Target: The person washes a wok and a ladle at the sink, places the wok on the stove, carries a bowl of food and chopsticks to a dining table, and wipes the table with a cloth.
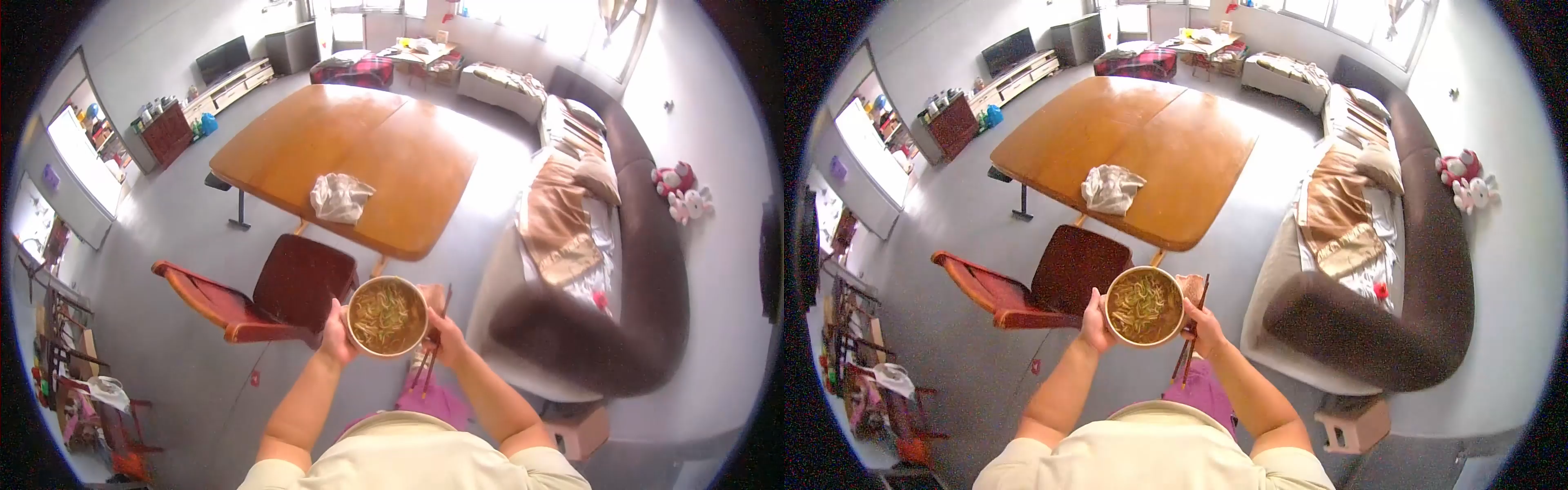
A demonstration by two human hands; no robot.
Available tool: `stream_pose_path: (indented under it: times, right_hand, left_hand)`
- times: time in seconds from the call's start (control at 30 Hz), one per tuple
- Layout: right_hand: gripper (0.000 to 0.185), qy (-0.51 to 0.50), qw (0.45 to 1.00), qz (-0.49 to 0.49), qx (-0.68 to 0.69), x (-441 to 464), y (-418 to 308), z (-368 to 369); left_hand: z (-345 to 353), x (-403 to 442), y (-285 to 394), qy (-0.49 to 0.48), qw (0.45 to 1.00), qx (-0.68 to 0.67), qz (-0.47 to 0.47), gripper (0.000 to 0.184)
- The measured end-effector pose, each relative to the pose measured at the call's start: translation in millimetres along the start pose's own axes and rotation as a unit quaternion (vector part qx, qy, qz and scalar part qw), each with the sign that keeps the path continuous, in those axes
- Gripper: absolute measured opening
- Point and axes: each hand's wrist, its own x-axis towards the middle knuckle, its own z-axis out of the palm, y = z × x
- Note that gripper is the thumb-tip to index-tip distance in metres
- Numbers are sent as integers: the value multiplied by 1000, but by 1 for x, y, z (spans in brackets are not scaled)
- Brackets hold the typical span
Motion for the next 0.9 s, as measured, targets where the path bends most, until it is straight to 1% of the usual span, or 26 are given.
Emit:
stream_pose_path:
  times: [0.13,0.23,0.37,0.53,0.63,0.77,0.9]
  right_hand:
    - [19,5,999,19,-32,58,-40,-22]
    - [19,1,999,37,-36,99,-64,-37]
    - [18,-3,997,47,-54,134,-87,-46]
    - [17,21,995,61,-80,171,-108,-49]
    - [24,12,995,73,-66,197,-110,-59]
    - [17,36,994,79,-73,216,-116,-60]
    - [17,39,993,85,-65,229,-123,-57]
  left_hand:
    - [9,59,-5,65,998,-14,7,68]
    - [5,104,-6,90,995,-32,18,69]
    - [3,145,-6,96,994,-35,40,69]
    - [-2,186,-3,129,990,-45,34,67]
    - [-10,206,-2,149,986,-58,42,67]
    - [-7,222,2,145,986,-62,46,69]
    - [-13,237,5,187,979,-60,55,70]
